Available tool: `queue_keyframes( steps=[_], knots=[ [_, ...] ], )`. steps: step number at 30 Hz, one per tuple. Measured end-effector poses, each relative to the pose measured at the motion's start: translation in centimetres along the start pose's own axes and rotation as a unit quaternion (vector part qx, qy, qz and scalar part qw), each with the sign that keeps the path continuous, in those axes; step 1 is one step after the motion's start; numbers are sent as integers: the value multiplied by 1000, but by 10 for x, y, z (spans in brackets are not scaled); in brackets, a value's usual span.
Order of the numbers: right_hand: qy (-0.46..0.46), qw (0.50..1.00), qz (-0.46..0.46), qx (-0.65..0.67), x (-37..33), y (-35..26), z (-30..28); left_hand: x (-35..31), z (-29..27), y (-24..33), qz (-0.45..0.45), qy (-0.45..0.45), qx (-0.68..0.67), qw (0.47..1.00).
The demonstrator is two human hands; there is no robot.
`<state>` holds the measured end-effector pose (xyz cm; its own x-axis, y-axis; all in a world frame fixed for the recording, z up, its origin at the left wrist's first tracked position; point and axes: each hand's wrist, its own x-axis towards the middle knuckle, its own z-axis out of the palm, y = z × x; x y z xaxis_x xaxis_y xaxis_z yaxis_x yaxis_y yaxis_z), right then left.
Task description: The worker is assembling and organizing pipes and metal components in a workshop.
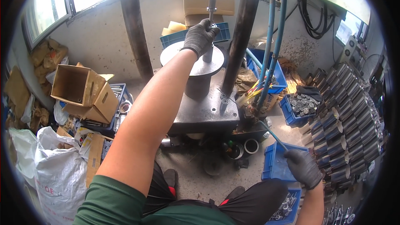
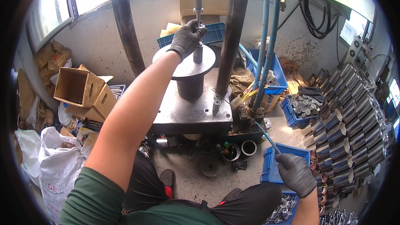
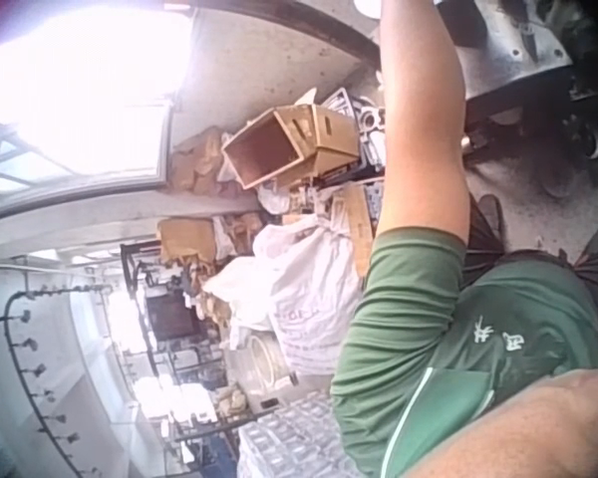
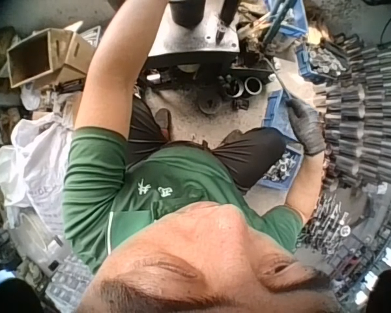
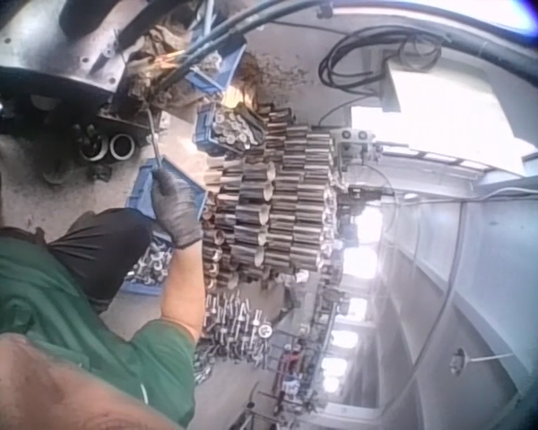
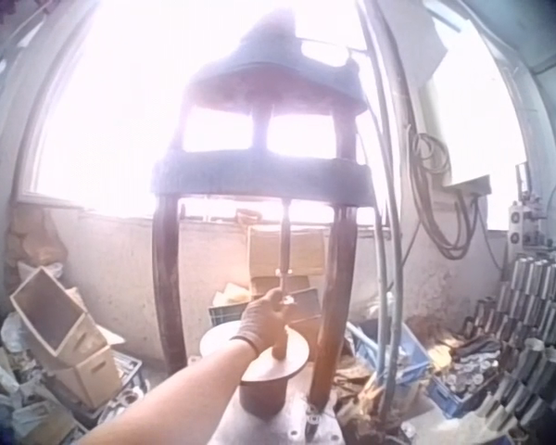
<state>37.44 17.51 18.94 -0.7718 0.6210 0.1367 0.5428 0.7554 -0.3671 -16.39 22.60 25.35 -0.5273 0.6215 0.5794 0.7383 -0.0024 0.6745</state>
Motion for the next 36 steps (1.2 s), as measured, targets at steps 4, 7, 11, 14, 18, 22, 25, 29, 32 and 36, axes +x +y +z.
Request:
queue_keyframes(
  steps=[4, 7, 11, 14, 18, 22, 25, 29, 32, 36],
  knots=[
    [145, 988, -28, -54, 32, -1, -13, 0, 0, 0, 3, 1, 1, 1000],
    [292, 952, -95, 0, 79, 6, -23, 0, -1, 0, 6, -1, -4, 1000],
    [349, 925, -152, 6, 150, 19, -40, -2, -3, 2, 4, -6, 6, 1000],
    [334, 937, -98, -16, 184, 17, -54, -3, -3, 3, 6, 0, 7, 1000],
    [301, 946, -58, -108, 209, 9, -72, -1, -1, 3, -7, -5, 27, 1000],
    [326, 940, -40, -96, 221, 10, -74, 1, 0, -2, -4, -16, 12, 1000],
    [321, 943, -10, -89, 225, 11, -73, 3, -2, -5, 9, -35, 8, 999],
    [275, 952, 84, -108, 223, 2, -78, -1, -1, -2, 6, -31, 11, 999],
    [195, 970, 130, -71, 223, -8, -86, -6, -1, 4, -9, -10, -10, 1000],
    [208, 963, 128, -113, 218, -11, -82, -8, 0, 9, -3, 51, -66, 996]
  ],
)
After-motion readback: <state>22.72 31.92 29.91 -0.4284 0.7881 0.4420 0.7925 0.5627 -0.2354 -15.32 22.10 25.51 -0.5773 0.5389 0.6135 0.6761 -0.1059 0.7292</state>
